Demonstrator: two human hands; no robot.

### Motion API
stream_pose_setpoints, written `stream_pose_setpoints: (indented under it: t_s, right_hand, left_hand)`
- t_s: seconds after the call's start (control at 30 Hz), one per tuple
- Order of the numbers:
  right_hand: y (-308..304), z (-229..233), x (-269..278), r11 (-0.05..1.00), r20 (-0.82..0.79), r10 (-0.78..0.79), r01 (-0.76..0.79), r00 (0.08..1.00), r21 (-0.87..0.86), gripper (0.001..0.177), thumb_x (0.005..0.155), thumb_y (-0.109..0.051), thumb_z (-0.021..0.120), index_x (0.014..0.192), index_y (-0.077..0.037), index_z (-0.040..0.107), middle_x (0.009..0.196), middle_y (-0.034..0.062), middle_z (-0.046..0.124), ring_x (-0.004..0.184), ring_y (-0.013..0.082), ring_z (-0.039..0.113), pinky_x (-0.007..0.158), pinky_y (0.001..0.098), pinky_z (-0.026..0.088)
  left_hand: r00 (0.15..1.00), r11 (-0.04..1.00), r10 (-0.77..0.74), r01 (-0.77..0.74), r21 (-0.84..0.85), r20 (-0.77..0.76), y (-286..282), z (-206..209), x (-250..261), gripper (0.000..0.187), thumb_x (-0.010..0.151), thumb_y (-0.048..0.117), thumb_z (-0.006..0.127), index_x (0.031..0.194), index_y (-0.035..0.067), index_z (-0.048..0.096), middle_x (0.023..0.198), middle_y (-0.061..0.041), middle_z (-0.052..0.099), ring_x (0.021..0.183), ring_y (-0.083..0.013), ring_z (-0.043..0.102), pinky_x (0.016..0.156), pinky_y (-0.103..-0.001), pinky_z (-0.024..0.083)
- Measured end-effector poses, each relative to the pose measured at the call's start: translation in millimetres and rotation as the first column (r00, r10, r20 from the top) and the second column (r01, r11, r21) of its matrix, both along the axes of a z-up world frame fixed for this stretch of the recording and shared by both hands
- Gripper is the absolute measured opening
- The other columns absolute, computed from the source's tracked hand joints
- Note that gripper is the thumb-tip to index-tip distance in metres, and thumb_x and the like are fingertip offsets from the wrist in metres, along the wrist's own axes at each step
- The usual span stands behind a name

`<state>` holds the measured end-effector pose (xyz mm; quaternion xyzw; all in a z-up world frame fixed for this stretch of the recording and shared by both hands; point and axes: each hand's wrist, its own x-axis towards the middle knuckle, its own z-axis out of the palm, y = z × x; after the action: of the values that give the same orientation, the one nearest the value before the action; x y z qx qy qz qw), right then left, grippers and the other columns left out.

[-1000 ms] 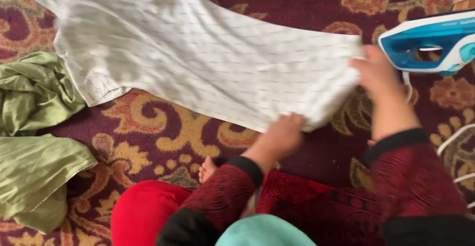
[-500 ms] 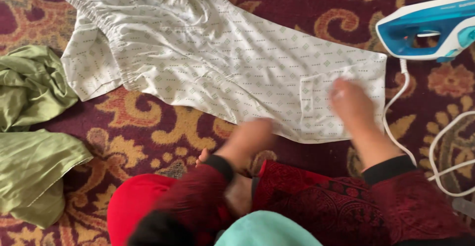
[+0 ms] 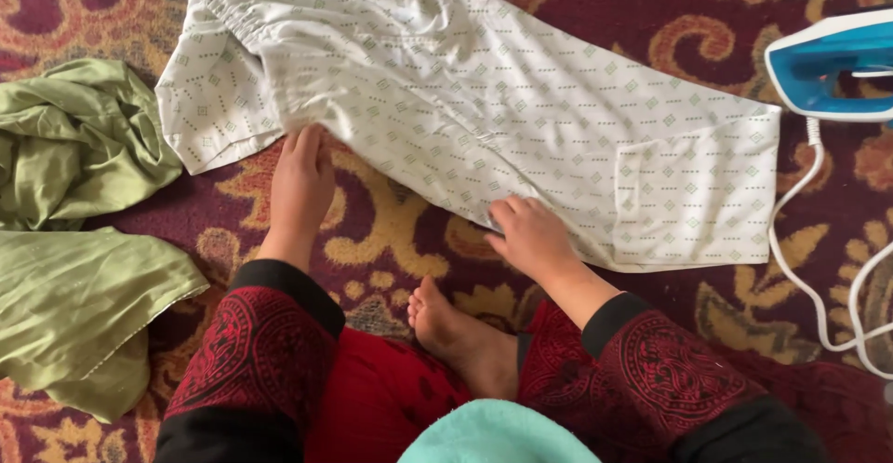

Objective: The person irons a white patterned garment on a patterned carpet. They smooth the fabric with their hands, use a blue and white iron to press the material, and repeatedly reposition the garment to iron different sections.

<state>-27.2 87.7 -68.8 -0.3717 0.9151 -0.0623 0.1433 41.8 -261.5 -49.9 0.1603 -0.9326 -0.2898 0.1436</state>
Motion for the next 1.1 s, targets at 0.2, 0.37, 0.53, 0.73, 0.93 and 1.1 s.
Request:
stream_pose_setpoints:
  t_s: [0.2, 0.37, 0.53, 0.73, 0.93, 1.1]
  right_hand:
    - [2, 18, -18, 0.921, 0.379, -0.244, 0.335, 0.893, -0.198, 0.02, 0.089, -0.033, 0.072, 0.1, -0.017, 0.076, 0.097, 0.0091, 0.074, 0.1, 0.0335, 0.069, 0.087, 0.0431, 0.057]
    - [16, 14, -24, 0.749, 0.688, -0.38, 0.642, 0.618, -0.163, 0.014, 0.09, -0.03, 0.072, 0.095, -0.018, 0.078, 0.087, -0.0027, 0.074, 0.09, 0.0143, 0.067, 0.083, 0.0331, 0.054]
    - [14, 28, -26, 0.61, 0.837, -0.335, 0.777, 0.433, -0.157, 0.01, 0.09, -0.02, 0.071, 0.092, -0.013, 0.076, 0.074, -0.008, 0.061, 0.075, 0.0043, 0.053, 0.071, 0.0218, 0.045]
    - [15, 25, -26, 0.552, 0.888, -0.283, 0.819, 0.361, -0.157, 0.009, 0.092, -0.016, 0.068, 0.094, -0.01, 0.074, 0.072, -0.0071, 0.057, 0.069, 0.0021, 0.048, 0.065, 0.0184, 0.037]
    - [14, 23, -23, 0.58, 0.878, -0.27, 0.795, 0.396, -0.18, 0.01, 0.095, -0.016, 0.067, 0.093, -0.008, 0.073, 0.073, -0.0068, 0.059, 0.07, 0.003, 0.05, 0.068, 0.0198, 0.04]
    - [8, 21, -26, 0.732, 0.796, -0.387, 0.681, 0.466, -0.042, 0.017, 0.101, -0.028, 0.063, 0.089, -0.017, 0.067, 0.075, -0.0064, 0.053, 0.064, 0.0104, 0.044, 0.072, 0.0293, 0.036]
  left_hand:
    - [0.977, 0.981, -0.105, 0.133, 0.144, -0.187, -4, -6, -36, 0.028, 0.091, -0.003, 0.061, 0.116, 0.009, 0.066, 0.104, -0.014, 0.065, 0.102, -0.039, 0.069, 0.087, -0.046, 0.056]
    - [0.948, 0.939, -0.314, 0.303, -0.161, -0.049, -19, -22, -46, 0.02, 0.087, 0.01, 0.068, 0.106, 0.015, 0.063, 0.112, -0.009, 0.06, 0.122, -0.0403, 0.057, 0.102, -0.053, 0.048]
    - [0.875, 0.807, -0.391, 0.475, -0.351, 0.284, -24, 6, -38, 0.033, 0.081, 0.023, 0.067, 0.114, 0.021, 0.062, 0.137, -0.003, 0.056, 0.151, -0.0352, 0.035, 0.118, -0.07, 0.027]
    - [0.829, 0.658, -0.326, 0.544, -0.52, 0.455, -33, 23, -34, 0.06, 0.078, 0.067, 0.069, 0.123, 0.028, 0.062, 0.139, 0.005, 0.052, 0.144, -0.0236, 0.037, 0.129, -0.061, 0.014]
    - [0.907, 0.627, -0.39, 0.387, -0.676, 0.158, -42, -6, -48, 0.028, 0.102, 0.018, 0.048, 0.076, 0.02, 0.057, 0.088, 0.001, 0.054, 0.071, -0.0217, 0.063, 0.062, -0.04, 0.061]
    - [0.949, 0.997, -0.074, 0.063, 0.045, 0.308, -1, 41, -87, 0.018, 0.109, 0.008, 0.056, 0.107, -0.003, 0.07, 0.108, -0.021, 0.066, 0.069, -0.0253, 0.07, 0.068, -0.035, 0.067]
